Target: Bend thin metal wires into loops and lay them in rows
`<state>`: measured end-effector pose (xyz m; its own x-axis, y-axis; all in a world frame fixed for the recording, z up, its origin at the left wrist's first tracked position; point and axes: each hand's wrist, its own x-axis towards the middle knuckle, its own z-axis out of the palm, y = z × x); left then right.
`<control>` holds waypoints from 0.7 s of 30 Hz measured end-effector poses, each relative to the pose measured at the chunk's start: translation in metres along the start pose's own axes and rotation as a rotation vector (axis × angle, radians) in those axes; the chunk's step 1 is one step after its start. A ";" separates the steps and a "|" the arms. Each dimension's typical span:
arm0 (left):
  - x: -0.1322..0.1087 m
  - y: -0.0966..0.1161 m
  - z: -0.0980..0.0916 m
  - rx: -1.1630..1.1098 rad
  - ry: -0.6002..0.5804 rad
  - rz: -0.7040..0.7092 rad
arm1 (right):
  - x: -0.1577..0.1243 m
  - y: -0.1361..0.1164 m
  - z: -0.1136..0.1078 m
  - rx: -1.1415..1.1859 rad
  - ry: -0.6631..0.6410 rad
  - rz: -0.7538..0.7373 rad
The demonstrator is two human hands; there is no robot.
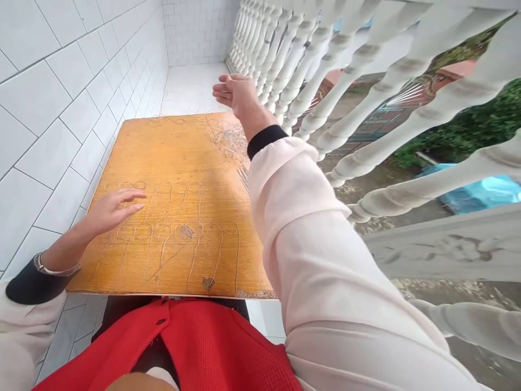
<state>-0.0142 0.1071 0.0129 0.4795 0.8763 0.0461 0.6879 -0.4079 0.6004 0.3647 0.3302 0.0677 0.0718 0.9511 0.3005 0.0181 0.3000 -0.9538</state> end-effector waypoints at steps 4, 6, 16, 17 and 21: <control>0.081 0.019 -0.009 -0.146 0.208 -0.061 | -0.013 -0.003 0.023 0.225 0.162 0.062; 0.137 0.035 -0.006 -0.229 0.296 -0.069 | -0.022 -0.006 0.031 0.268 0.151 0.084; 0.245 0.078 0.034 -0.533 0.303 -0.071 | -0.049 0.010 0.022 0.080 -0.006 0.042; 0.243 0.077 0.033 -0.572 0.308 -0.080 | -0.054 0.011 0.021 0.042 -0.034 0.044; 0.237 0.071 0.026 -0.629 0.358 -0.134 | -0.076 0.016 0.019 -0.098 -0.219 0.098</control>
<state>0.1630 0.2793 0.0456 0.1315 0.9823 0.1337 0.2341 -0.1618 0.9586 0.3405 0.2642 0.0301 -0.1393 0.9719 0.1898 0.1194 0.2068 -0.9711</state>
